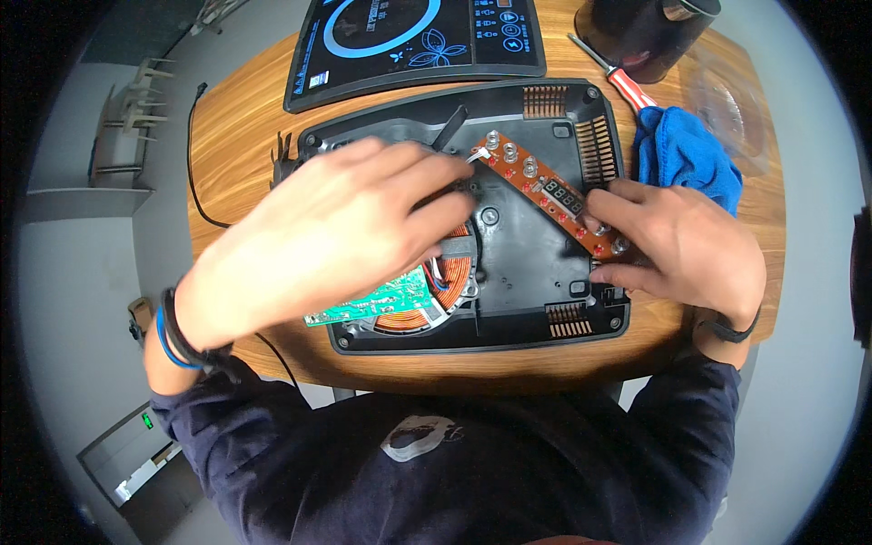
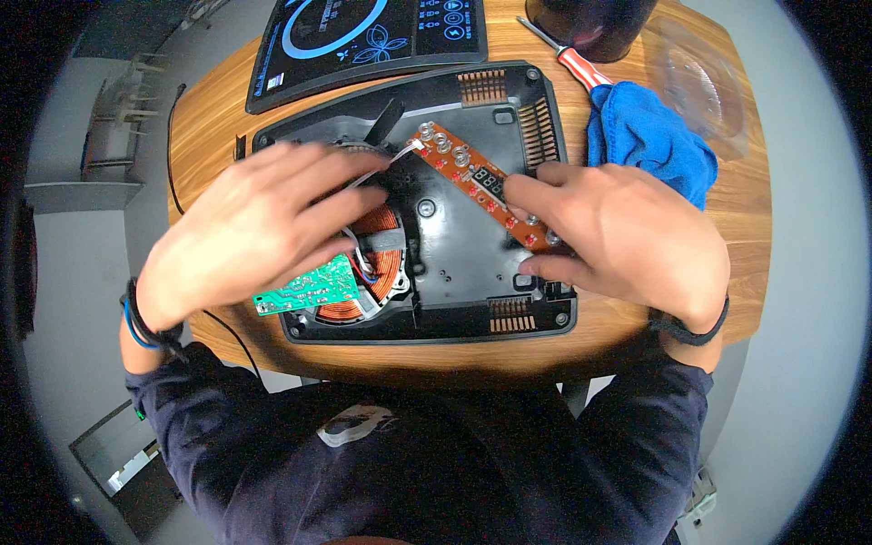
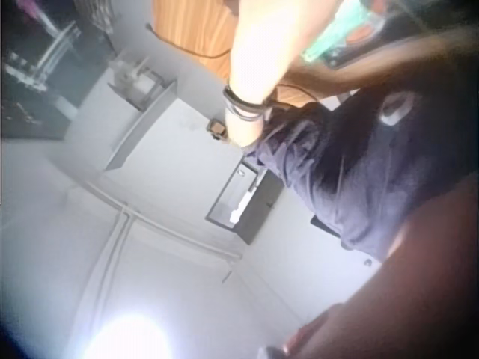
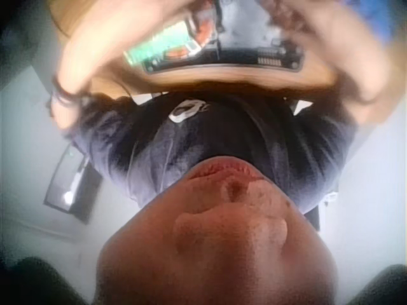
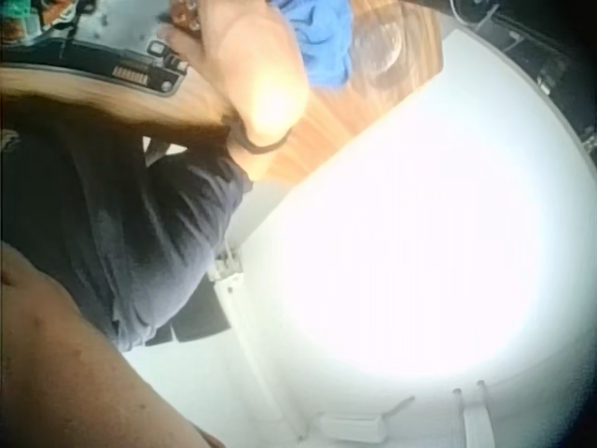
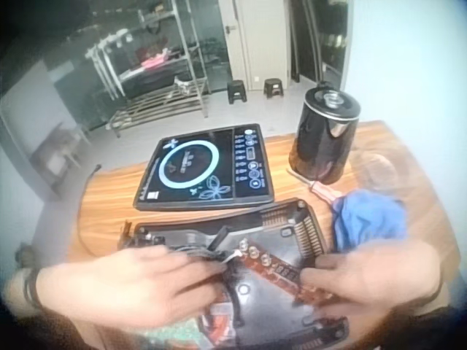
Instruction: The person assembles the internal components of an induction cooktop on a wooden table. They place the copper coil, circuit boards, and fan into the housing, connect wires, and secure the parts by hand.
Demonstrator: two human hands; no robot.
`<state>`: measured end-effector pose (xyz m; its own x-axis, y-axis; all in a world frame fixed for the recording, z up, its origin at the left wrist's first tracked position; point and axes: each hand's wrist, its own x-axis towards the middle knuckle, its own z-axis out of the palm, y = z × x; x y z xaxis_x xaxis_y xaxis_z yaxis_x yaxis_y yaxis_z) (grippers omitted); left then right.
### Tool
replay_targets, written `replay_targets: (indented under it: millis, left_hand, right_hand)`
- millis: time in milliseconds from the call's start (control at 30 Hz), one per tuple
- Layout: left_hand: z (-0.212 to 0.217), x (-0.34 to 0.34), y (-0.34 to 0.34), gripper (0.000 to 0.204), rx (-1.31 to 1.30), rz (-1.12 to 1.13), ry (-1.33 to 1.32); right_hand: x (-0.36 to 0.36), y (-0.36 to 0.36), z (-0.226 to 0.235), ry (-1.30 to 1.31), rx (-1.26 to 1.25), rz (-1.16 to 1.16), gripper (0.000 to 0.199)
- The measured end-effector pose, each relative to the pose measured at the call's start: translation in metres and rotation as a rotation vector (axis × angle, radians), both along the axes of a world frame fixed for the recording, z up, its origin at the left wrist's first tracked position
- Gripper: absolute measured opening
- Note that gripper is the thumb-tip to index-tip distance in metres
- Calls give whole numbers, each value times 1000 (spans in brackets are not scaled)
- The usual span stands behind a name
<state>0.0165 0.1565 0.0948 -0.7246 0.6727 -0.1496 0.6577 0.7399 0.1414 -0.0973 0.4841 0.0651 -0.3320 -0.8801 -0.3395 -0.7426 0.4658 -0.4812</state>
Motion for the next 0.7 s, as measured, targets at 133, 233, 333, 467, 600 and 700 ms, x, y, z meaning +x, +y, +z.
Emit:
replay_targets:
  millis: [133, 233, 333, 467, 600, 700]
  left_hand:
    - [-24, -36, 21, 69, -33, -59, -6]
    - [-41, -55, 31, 76, -48, -121, -22]
    - [-49, -62, 38, 79, -130, -155, -23]
    - [-61, -66, 41, 79, -201, -181, -91]
    - [-53, -60, 34, 76, -135, -158, -90]
    - [-46, -49, 15, 78, -5, -80, -93]
  right_hand:
    - [3, 3, -3, -26, -42, 19, 60]
    - [4, 2, -5, -42, -1, 27, 58]
    - [0, 4, -6, -53, 12, 113, 55]
    - [-1, 4, -12, -35, -21, 128, 52]
    - [-4, 5, -14, -27, -23, 103, 57]
    - [-5, 6, -15, 15, -64, 48, 58]
